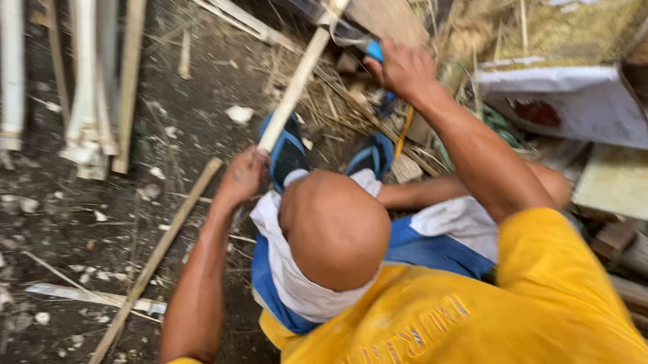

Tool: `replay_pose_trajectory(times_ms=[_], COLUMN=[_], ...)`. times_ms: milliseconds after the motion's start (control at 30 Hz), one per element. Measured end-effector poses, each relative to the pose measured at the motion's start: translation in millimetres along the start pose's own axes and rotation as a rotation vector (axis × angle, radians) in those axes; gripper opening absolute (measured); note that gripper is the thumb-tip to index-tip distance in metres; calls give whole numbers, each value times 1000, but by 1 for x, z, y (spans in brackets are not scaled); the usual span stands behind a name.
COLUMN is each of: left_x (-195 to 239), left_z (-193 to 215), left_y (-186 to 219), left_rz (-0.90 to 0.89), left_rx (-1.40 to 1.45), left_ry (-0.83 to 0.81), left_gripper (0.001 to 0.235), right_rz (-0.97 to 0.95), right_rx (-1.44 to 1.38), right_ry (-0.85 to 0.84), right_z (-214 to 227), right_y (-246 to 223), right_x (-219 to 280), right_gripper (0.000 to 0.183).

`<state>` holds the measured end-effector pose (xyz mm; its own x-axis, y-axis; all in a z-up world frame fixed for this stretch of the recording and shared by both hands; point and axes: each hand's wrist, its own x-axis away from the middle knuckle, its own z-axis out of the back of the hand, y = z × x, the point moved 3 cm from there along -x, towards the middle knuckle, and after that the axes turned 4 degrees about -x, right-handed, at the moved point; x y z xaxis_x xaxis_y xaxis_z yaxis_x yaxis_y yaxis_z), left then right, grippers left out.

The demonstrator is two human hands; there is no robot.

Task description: The person sits on the ground and uses a hand saw to cut thin wooden strips. They hold the wood with one hand and saw with the other, repeatedly cutting pieces and placing them aside.

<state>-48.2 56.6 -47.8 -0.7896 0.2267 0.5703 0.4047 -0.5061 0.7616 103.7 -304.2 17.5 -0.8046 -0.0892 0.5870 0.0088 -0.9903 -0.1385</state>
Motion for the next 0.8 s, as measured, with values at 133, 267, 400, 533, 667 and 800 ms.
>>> replay_pose_trajectory(times_ms=[133, 267, 400, 533, 667, 800], left_x=[-9, 6, 5, 3, 56, 33], left_z=[0, -1, 10, 10, 39, 59], left_y=[5, -7, -2, -2, -17, 35], left_rz=[-84, -125, -213, -97, -88, -10], left_rx=[-46, -72, -129, -69, -50, -446], left_ry=[24, 29, 86, 14, 14, 114], left_gripper=[41, 41, 43, 44, 44, 44], right_rz=[421, 290, -16, 157, 73, 72], right_rx=[198, 134, -149, -17, -1, -170], right_ry=[349, 161, 103, 370, 225, 170], right_z=[-64, -41, 6, 37, 25, 11], right_y=[-18, 0, -23, -6, 2, -20], right_x=[5, -13, -11, -15, -6, 8], right_gripper=[25, 37, 53, 53, 57, 58])
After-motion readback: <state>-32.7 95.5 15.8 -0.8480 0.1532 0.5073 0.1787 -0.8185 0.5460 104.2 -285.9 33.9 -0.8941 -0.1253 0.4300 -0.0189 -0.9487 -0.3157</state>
